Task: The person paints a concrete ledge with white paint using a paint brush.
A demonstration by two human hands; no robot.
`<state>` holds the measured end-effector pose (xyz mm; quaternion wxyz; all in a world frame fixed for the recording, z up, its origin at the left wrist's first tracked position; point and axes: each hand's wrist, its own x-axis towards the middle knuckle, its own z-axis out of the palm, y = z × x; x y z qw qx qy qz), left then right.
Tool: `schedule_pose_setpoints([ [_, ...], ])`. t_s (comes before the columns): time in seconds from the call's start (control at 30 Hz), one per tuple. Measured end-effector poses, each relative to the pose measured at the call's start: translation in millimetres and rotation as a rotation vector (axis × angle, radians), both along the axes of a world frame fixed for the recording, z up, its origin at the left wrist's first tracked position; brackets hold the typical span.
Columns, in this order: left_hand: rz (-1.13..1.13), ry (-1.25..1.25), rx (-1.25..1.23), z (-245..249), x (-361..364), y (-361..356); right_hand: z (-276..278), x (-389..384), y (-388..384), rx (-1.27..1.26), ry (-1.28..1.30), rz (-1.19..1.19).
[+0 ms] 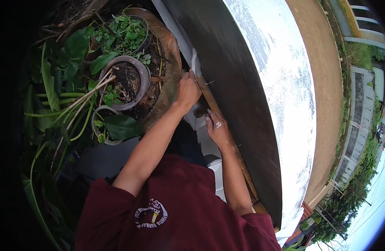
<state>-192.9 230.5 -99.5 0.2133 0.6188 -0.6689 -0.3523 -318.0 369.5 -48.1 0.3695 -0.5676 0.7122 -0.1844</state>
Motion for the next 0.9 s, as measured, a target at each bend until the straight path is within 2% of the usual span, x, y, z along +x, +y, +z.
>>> schedule_pose_setpoints([
  [0.07,-0.118,0.012,0.129,10.0,7.6,33.3,-5.4,1.9,6.5,0.005,0.008,-0.005],
  [0.13,-0.124,-0.004,0.221,27.8,16.1,48.6,-9.1,2.5,4.0,0.010,0.036,0.022],
  [0.3,0.125,-0.053,0.050,17.1,10.9,-13.8,3.5,7.6,0.7,-0.004,0.070,0.074],
  [0.4,0.090,-0.047,0.056,0.9,-2.9,-38.1,6.4,5.5,5.8,0.013,0.053,0.039],
  [0.5,0.006,0.047,0.065,-3.4,-0.9,9.7,9.1,4.2,14.5,0.049,0.060,-0.002],
  [0.6,-0.153,0.047,0.278,10.5,7.9,61.4,-6.4,-0.4,36.3,0.053,0.066,0.024],
  [0.67,-0.062,0.097,0.254,18.5,13.4,66.0,-9.9,-3.8,40.9,0.044,0.073,0.040],
  [0.77,0.147,0.083,0.085,26.8,8.5,29.6,-4.4,-5.7,47.0,0.059,0.087,0.014],
  [0.9,0.135,0.021,0.081,8.7,-6.0,-17.5,2.2,-9.3,47.2,0.097,0.111,-0.024],
])
